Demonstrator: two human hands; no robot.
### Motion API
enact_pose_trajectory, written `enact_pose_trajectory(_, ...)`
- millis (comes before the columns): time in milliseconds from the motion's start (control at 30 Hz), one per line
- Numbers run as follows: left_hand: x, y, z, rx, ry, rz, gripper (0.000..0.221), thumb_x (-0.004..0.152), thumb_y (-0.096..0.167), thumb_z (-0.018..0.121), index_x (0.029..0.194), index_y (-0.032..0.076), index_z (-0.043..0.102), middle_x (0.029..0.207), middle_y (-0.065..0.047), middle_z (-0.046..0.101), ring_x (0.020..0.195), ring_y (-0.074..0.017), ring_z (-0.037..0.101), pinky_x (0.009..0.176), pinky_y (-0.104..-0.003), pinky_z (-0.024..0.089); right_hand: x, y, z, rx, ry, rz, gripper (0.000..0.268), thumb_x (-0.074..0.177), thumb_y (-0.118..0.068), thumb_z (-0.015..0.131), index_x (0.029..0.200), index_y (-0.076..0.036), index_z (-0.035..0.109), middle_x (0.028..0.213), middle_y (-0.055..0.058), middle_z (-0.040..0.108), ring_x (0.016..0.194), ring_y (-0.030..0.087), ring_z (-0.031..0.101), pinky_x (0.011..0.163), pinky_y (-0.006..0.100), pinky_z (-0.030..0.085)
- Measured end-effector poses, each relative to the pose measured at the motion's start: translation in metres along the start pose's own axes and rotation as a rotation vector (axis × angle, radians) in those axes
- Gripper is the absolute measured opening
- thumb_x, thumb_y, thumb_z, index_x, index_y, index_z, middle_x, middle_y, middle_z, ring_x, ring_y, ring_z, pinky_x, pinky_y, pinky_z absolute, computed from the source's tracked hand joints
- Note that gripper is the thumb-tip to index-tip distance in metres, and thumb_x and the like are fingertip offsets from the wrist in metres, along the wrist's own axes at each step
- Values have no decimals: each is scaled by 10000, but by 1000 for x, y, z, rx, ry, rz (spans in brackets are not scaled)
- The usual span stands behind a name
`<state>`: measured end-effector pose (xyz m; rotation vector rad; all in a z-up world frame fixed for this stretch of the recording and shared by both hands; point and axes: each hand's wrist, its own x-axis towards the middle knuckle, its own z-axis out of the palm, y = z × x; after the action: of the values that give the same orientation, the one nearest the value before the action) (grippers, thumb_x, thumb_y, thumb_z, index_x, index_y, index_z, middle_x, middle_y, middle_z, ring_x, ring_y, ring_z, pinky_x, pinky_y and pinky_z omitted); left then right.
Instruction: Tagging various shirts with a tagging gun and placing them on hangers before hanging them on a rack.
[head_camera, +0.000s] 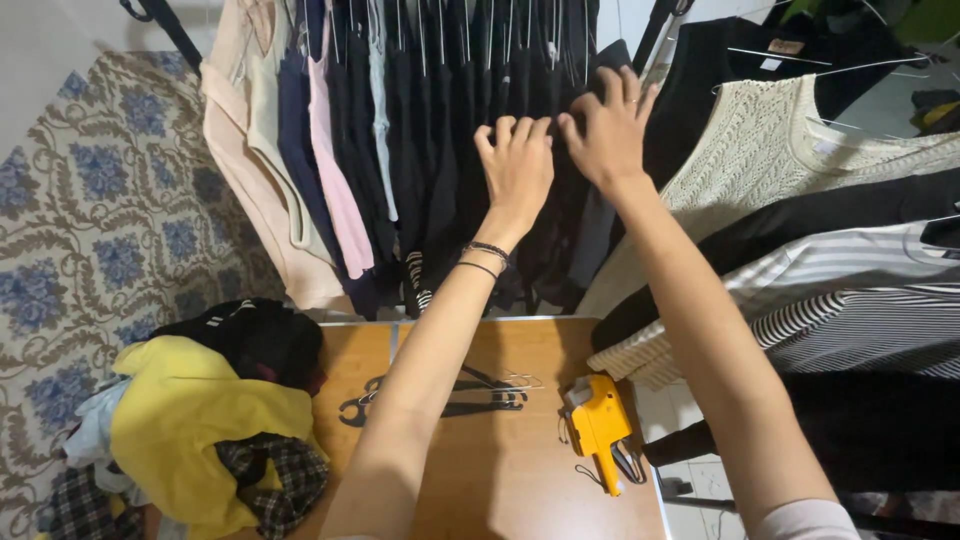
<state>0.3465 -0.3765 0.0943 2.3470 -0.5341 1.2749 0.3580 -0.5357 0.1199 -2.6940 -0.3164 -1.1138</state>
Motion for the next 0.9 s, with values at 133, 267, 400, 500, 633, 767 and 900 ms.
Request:
enact_pose_trajectory(133,14,-5,-12,11,1,-41,166,900,202,646,1017,110,718,976,-42,709,1049,-270,573,1010,-512,353,0,-3,12,-101,-57,54,307,846,-368,721,963,-88,770,1452,230,483,1451,468,242,1094,769,18)
enact_pose_trajectory(267,27,-11,-19,36,-37,-71,191,892,255,641,833,92,720,844,-72,736,937,-295,617,988,-529,348,10,-14,19,-39,-33,180,386,1001,-422,657,898,-73,783,1444,201,515,1485,454,230,1090,803,-44)
enact_pose_trajectory(400,33,-12,-16,88,-74,-78,240,898,272,633,778,97,744,779,-90,737,872,-313,638,963,-529,348,13,-11,42,-87,96,103,326,958,-353,641,911,-71,796,1372,184,572,1425,478,307,1059,820,-64)
enact_pose_trajectory(500,37,-9,-23,164,-127,-80,250,877,280,642,748,102,760,751,-103,733,837,-316,646,966,-525,355,13,-17,32,-381,90,29,330,1006,-293,620,874,-40,787,1334,168,645,1469,411,391,1137,789,-48)
enact_pose_trajectory(633,43,-9,-21,205,-139,-65,263,834,303,653,696,110,766,710,-104,730,824,-323,656,974,-537,357,16,-4,40,-309,90,57,417,1021,-332,619,864,22,775,1131,167,696,1410,457,422,1080,815,-48)
enact_pose_trajectory(767,42,-10,-15,224,-177,-72,270,837,300,652,678,115,769,709,-113,732,853,-329,665,983,-540,354,11,1,41,-356,80,67,406,1037,-269,580,841,31,770,1107,131,712,1427,421,441,1106,811,-48)
enact_pose_trajectory(900,42,-10,-10,203,-185,-84,263,846,285,652,688,111,772,724,-123,737,863,-332,666,996,-549,348,14,4,37,-383,61,86,391,1030,-264,576,843,15,778,1092,136,715,1427,404,455,1095,811,-58)
